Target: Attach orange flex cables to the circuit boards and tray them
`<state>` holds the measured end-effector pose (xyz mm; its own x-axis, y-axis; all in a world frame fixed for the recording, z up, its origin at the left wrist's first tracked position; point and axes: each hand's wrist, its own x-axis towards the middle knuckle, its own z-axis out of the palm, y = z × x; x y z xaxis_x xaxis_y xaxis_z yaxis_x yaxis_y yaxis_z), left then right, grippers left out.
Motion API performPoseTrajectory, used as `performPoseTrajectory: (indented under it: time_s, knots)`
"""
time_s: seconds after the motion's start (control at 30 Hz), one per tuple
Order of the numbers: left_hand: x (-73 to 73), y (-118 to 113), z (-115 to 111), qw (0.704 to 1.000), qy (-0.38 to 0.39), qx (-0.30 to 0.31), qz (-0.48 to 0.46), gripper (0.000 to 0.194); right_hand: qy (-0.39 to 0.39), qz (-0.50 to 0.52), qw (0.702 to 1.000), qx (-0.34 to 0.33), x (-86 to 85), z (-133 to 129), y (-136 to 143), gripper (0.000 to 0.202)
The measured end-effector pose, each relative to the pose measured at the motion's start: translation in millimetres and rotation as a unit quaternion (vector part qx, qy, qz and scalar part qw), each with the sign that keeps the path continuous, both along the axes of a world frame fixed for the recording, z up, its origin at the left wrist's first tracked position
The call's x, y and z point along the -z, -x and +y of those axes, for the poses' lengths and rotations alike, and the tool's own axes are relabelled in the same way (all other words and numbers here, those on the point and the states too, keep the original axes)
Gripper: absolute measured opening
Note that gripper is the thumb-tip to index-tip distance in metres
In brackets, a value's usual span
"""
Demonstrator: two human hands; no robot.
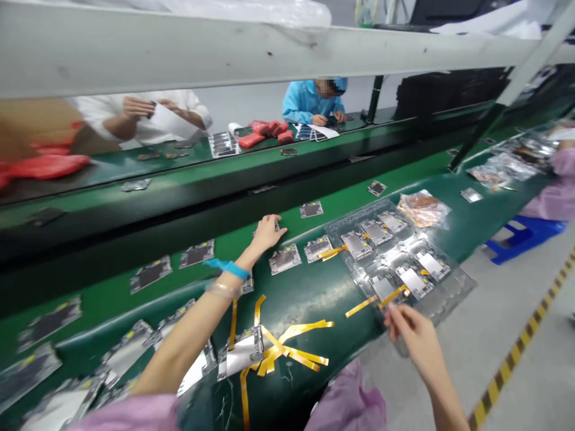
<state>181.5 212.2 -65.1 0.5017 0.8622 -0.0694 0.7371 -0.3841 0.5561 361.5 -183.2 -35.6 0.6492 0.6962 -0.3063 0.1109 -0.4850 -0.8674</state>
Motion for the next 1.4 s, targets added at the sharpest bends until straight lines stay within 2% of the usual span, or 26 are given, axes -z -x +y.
performPoseTrajectory:
  time_s: [0.1, 0.17, 0.27, 0.37, 0.47, 0.53, 0.57, 0.6, 0.63, 0.7, 0.8, 1.03, 1.1, 1.2, 1.3, 1.4]
  knots:
    - [-1.5, 3, 31, 0.996, 0.019, -0.066, 0.055, 0.055, -0.004, 0.008, 0.999, -0.034, 26.6, -23, 29, 0.050]
    - [-5.6, 4, 41, 0.992, 0.040, -0.087, 0.084, 0.062, -0.015, 0.019, 0.999, -0.033, 42.6, -21, 45, 0.050]
    - [-16.5, 3, 45, 0.989, 0.056, -0.086, 0.102, 0.059, -0.025, 0.039, 0.998, -0.036, 53.7, 3, 66, 0.051]
    - [-31.6, 7, 33, 0.994, 0.041, -0.059, 0.078, 0.039, -0.041, 0.039, 0.991, -0.120, 50.2, 40, 81, 0.043]
    - [-48.1, 23, -11, 0.999, 0.020, -0.030, 0.018, 0.025, -0.120, 0.006, 0.977, -0.174, 37.2, 76, 96, 0.030]
    - [-57.7, 42, -60, 0.999, 0.028, 0.000, -0.030, 0.027, -0.193, -0.040, 0.970, -0.142, 24.8, 94, 104, 0.020]
    - [-61.4, 53, -88, 0.994, 0.048, 0.042, -0.092, 0.029, -0.222, -0.073, 0.965, -0.119, 18.2, 100, 107, 0.016]
    - [-64.1, 65, -115, 0.985, 0.081, 0.077, -0.130, 0.032, -0.243, -0.108, 0.958, -0.102, 11.8, 105, 111, 0.013]
    - [-65.8, 76, -141, 0.979, 0.120, 0.085, -0.140, 0.033, -0.256, -0.138, 0.951, -0.101, 6.0, 108, 114, 0.011]
    - [-66.5, 95, -182, 0.974, 0.167, 0.047, -0.142, 0.037, -0.264, -0.160, 0.940, -0.144, -2.4, 110, 119, 0.005]
    - [-62.1, 113, -213, 0.971, 0.200, -0.010, -0.133, 0.038, -0.261, -0.134, 0.931, -0.219, -5.3, 106, 127, 0.006]
    - [-42.9, 127, -235, 0.971, 0.196, -0.045, -0.128, 0.031, -0.231, -0.182, 0.923, -0.250, 10.1, 95, 145, 0.007]
    - [-37.2, 131, -239, 0.965, 0.221, -0.056, -0.128, 0.030, -0.210, -0.189, 0.920, -0.272, 15.9, 93, 150, 0.008]
    - [-27.3, 140, -236, 0.938, 0.298, -0.063, -0.163, 0.024, -0.204, -0.223, 0.903, -0.305, 24.5, 92, 155, 0.012]
    - [-18.3, 154, -219, 0.894, 0.361, -0.078, -0.253, 0.024, -0.219, -0.215, 0.896, -0.320, 32.7, 99, 153, 0.009]
    - [-16.0, 174, -199, 0.855, 0.384, -0.174, -0.303, 0.039, -0.185, -0.207, 0.897, -0.344, 43.0, 111, 145, 0.006]
